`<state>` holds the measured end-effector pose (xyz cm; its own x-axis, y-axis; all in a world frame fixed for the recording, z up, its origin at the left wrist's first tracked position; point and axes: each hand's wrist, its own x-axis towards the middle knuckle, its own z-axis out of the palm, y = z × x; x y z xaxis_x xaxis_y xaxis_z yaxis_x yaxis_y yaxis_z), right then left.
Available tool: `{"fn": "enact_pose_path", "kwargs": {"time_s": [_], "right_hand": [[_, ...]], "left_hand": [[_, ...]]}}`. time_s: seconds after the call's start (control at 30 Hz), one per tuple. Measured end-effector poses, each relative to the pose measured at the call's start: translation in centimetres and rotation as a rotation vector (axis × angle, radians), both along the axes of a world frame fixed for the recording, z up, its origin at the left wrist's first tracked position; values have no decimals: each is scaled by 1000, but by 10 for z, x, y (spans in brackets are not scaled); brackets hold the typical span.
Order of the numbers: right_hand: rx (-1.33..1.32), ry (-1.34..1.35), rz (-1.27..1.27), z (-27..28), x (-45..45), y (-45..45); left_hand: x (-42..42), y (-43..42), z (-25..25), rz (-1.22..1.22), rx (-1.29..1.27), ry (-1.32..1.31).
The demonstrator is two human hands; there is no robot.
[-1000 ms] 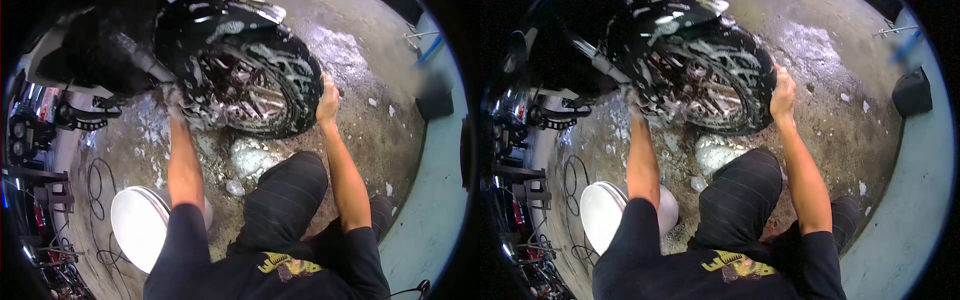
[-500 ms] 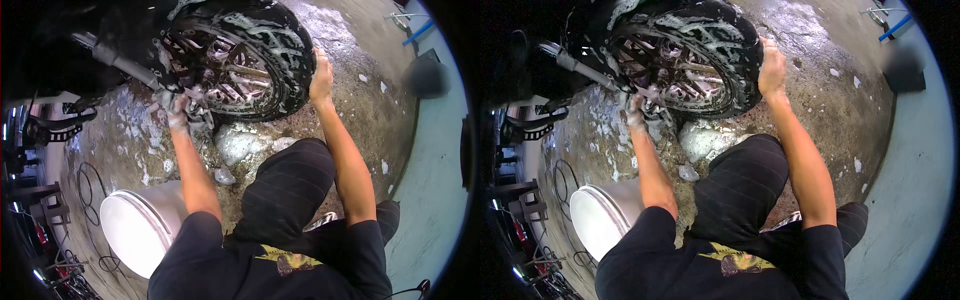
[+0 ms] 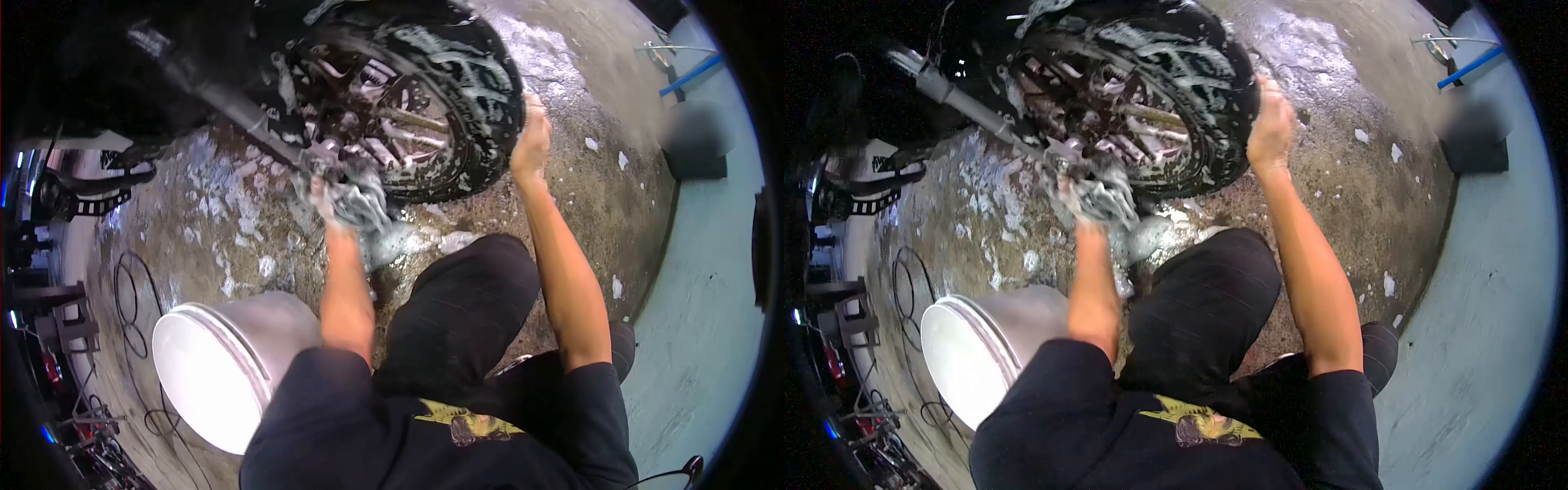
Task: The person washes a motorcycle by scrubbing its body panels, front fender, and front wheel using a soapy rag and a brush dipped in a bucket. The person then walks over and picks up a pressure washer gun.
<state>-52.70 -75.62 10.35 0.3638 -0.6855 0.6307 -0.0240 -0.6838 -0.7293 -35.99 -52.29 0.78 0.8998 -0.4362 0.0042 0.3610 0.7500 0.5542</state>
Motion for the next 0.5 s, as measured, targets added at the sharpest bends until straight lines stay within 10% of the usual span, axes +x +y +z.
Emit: {"fn": "enact_pose_path", "kwargs": {"time_s": [0.1,0.17,0.2,0.23,0.43,0.5], "right_hand": [[-416,46,-123,-7,3,-16],[-37,-38,-16,9,1,0],[-12,-44,-1,6,0,-3],[15,-55,19,13,1,1],[267,-113,91,20,-1,10],[265,2,49,22,-5,17]], "left_hand": [[-38,-27,3,37,-64,93],[-38,-27,24,-636,-489,-17],[-45,-30,32,-528,-558,86],[-53,-26,44,-89,-96,132],[-32,39,103,-441,46,151],[-18,62,134,-27,179,155]]}}
